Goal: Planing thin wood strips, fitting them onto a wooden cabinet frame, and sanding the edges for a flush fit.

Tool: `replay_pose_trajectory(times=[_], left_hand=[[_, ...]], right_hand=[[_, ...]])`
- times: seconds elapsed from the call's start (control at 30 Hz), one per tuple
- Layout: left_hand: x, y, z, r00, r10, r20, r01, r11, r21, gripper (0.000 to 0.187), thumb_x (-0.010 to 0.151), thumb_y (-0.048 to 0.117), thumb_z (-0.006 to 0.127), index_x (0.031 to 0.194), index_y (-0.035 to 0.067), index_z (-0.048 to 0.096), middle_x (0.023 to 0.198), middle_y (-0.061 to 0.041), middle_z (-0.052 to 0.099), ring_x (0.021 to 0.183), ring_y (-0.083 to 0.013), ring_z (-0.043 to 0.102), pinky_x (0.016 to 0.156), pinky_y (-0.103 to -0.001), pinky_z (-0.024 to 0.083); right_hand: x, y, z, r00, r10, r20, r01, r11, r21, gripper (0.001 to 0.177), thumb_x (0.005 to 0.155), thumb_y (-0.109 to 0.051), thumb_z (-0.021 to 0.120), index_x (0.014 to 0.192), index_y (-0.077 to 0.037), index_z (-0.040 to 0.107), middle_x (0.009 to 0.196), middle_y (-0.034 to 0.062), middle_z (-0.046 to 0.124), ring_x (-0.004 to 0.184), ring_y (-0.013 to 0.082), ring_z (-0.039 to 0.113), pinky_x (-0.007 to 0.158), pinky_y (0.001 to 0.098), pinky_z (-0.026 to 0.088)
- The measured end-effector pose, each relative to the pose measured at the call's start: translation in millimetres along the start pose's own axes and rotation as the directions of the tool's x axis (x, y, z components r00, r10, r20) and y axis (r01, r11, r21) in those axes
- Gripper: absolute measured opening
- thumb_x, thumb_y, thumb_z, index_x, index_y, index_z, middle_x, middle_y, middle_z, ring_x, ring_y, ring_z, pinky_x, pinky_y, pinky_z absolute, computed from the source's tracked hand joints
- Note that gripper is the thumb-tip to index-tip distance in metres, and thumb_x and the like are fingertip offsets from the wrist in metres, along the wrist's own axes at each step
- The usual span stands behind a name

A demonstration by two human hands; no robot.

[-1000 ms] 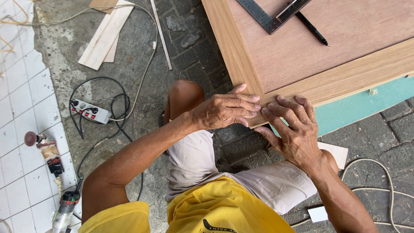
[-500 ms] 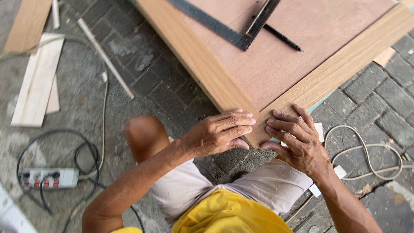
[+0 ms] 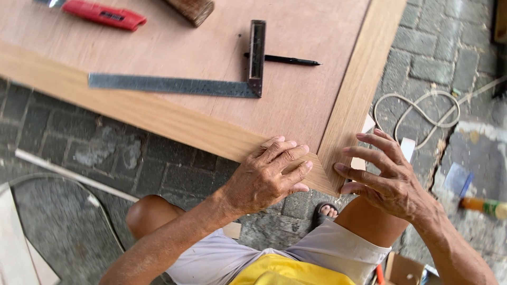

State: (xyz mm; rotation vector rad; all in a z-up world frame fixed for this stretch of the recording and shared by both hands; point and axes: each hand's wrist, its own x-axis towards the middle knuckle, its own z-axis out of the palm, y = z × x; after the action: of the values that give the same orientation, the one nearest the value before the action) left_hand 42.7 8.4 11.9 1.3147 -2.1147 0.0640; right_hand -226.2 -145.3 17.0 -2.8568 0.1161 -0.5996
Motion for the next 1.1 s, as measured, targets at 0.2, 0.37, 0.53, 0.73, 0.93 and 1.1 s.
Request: replay_pose_trajectory(times=[0.2, 0.37, 0.53, 0.73, 0.93, 1.1], left_hand=[[-3, -3, 8, 1.0, 0.001, -0.018, -0.002, 0.999, -0.042, 0.038, 0.094, 0.036, 0.081, 0.115, 0.006, 0.073, 0.131, -0.015, 0.067, 0.118, -0.0333, 0.062, 0.11, -0.047, 0.046], [-12, -5, 25, 0.999, -0.031, 0.006, 0.031, 0.998, -0.055, 0.037, 0.095, 0.043, 0.072, 0.116, 0.012, 0.073, 0.13, -0.013, 0.064, 0.125, -0.0295, 0.059, 0.115, -0.048, 0.042], [-15, -10, 28, 0.997, -0.044, 0.058, 0.05, 0.993, -0.104, 0.039, 0.098, 0.042, 0.068, 0.12, 0.01, 0.072, 0.133, -0.013, 0.062, 0.126, -0.0308, 0.057, 0.115, -0.049, 0.041], [-14, -10, 30, 0.995, 0.03, 0.1, -0.028, 0.999, -0.016, 0.036, 0.102, 0.041, 0.062, 0.13, 0.02, 0.068, 0.14, -0.004, 0.06, 0.128, -0.0286, 0.054, 0.117, -0.049, 0.035], [-14, -5, 33, 0.99, 0.089, 0.108, -0.103, 0.985, 0.139, 0.036, 0.105, 0.043, 0.055, 0.14, 0.035, 0.06, 0.144, 0.011, 0.057, 0.129, -0.0244, 0.051, 0.118, -0.054, 0.029], [-15, -4, 40, 0.993, 0.081, 0.082, -0.095, 0.978, 0.185, 0.035, 0.106, 0.046, 0.052, 0.139, 0.037, 0.06, 0.143, 0.014, 0.058, 0.129, -0.0227, 0.051, 0.118, -0.053, 0.029]], right_hand=[[-4, -45, -2, 0.963, 0.266, -0.045, -0.264, 0.963, 0.045, 0.032, 0.095, -0.024, 0.069, 0.125, -0.013, 0.07, 0.135, 0.0109, 0.061, 0.127, 0.0378, 0.058, 0.107, 0.0504, 0.052], [-15, -63, 14, 0.871, 0.465, -0.157, -0.455, 0.885, 0.094, 0.025, 0.087, -0.02, 0.079, 0.111, -0.014, 0.078, 0.128, 0.0125, 0.068, 0.122, 0.0395, 0.064, 0.101, 0.0568, 0.053], [-8, -79, 4, 0.834, 0.539, -0.116, -0.519, 0.839, 0.167, 0.023, 0.094, -0.008, 0.071, 0.116, -0.012, 0.076, 0.126, 0.0193, 0.067, 0.117, 0.043, 0.065, 0.094, 0.0552, 0.055], [-6, -91, -1, 0.799, 0.6, -0.042, -0.569, 0.777, 0.268, 0.029, 0.098, -0.002, 0.061, 0.124, -0.008, 0.073, 0.122, 0.023, 0.067, 0.11, 0.0425, 0.068, 0.091, 0.0572, 0.057], [-16, -90, 12, 0.745, 0.664, -0.056, -0.567, 0.675, 0.472, 0.033, 0.099, -0.004, 0.06, 0.131, -0.01, 0.068, 0.125, 0.0212, 0.068, 0.111, 0.0406, 0.069, 0.088, 0.0545, 0.057], [-18, -92, 25, 0.623, 0.781, 0.049, -0.532, 0.377, 0.758, 0.044, 0.1, -0.014, 0.062, 0.144, -0.01, 0.058, 0.122, 0.0144, 0.068, 0.104, 0.0249, 0.07, 0.087, 0.0419, 0.059]])
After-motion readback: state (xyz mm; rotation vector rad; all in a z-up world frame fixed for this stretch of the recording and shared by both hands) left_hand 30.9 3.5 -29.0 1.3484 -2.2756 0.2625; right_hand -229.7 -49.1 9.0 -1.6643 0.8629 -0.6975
